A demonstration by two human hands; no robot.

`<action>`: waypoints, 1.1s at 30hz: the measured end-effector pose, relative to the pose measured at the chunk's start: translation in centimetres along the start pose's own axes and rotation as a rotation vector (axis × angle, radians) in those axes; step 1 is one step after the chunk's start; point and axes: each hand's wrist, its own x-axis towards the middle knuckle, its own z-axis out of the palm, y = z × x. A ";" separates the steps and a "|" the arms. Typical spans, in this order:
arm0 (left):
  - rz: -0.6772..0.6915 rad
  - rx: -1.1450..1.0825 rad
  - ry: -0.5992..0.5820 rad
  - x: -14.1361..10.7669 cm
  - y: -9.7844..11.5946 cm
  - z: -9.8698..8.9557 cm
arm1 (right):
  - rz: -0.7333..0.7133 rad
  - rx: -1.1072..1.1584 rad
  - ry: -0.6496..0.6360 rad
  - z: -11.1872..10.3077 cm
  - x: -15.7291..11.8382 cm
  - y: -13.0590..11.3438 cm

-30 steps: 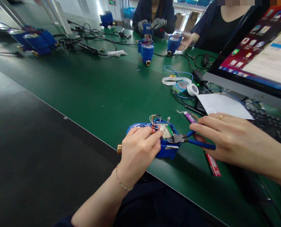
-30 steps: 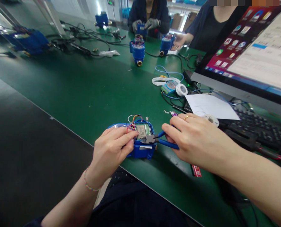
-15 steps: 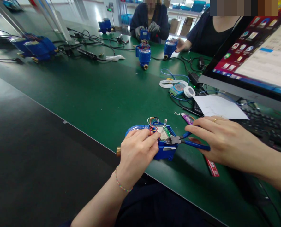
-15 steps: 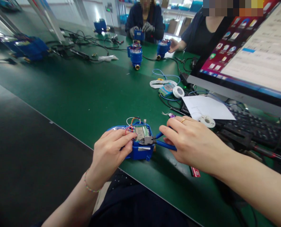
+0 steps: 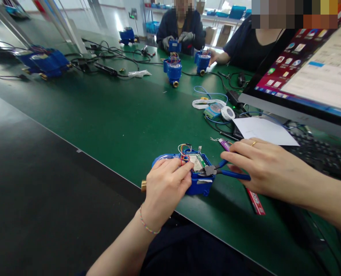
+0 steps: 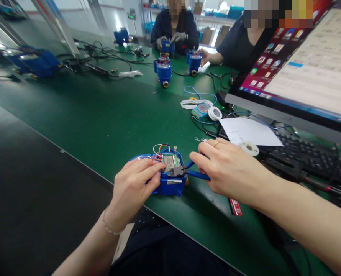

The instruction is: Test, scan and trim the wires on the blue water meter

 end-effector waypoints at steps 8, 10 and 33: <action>-0.003 0.004 0.006 0.1 0.0 0.0 | 0.064 -0.154 0.039 -0.1 -0.9 -1.8; -0.005 0.006 0.005 0.1 0.0 0.0 | 0.075 -0.202 0.059 -0.2 -1.1 -2.3; 0.013 0.013 0.025 0.1 -0.1 0.1 | 0.126 0.036 -0.009 0.6 -0.3 -1.1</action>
